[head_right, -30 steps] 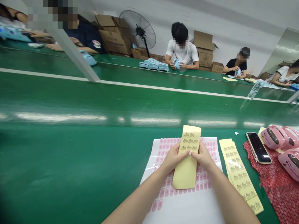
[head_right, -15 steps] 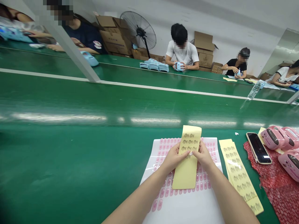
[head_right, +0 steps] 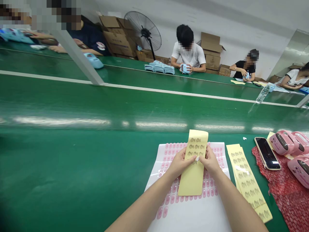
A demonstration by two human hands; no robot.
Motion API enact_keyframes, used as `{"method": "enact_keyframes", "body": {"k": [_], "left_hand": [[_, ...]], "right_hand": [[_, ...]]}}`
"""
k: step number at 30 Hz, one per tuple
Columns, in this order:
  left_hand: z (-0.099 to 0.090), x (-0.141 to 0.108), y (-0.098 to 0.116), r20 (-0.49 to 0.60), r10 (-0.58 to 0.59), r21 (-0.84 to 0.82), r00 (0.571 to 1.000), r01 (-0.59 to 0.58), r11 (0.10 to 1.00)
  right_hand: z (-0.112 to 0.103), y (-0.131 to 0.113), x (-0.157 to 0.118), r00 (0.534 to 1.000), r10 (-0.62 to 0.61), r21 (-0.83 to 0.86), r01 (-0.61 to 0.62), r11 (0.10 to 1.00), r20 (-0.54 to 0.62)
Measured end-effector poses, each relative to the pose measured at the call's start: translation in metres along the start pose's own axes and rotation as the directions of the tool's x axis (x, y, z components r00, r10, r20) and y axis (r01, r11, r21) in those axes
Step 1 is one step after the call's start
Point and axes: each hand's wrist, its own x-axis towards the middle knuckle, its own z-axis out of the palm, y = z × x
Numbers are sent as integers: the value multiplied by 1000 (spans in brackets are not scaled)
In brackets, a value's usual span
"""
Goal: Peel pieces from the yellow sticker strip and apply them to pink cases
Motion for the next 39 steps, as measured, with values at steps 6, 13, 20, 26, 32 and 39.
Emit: {"method": "enact_keyframes", "body": {"k": [6,13,20,26,32,39], "left_hand": [[0,0,0,-5,-6,8,1000,6,1000],[0,0,1,-13,10,19,1000,-10,1000],[1,-1,2,-18,5,-24,1000,-5,1000],[0,0,-1,-35,17,-2,999,-17,1000],[0,1,-2,-33,10,-17,999,-11,1000],[0,2,-2,-21,11,-20,1000,-12,1000]], "right_hand": [[-1,2,1,1000,-20,-21,20,1000,13],[2,-2,-1,1000,7,-24,-7,1000,-2],[6,-16,-5,996,86,35,-86,996,4],[6,-13,-6,995,99,15,-100,995,12],[6,-12,-7,995,100,-12,-101,995,-13],[8,-13,-6,995,91,-22,-91,996,-29]]}}
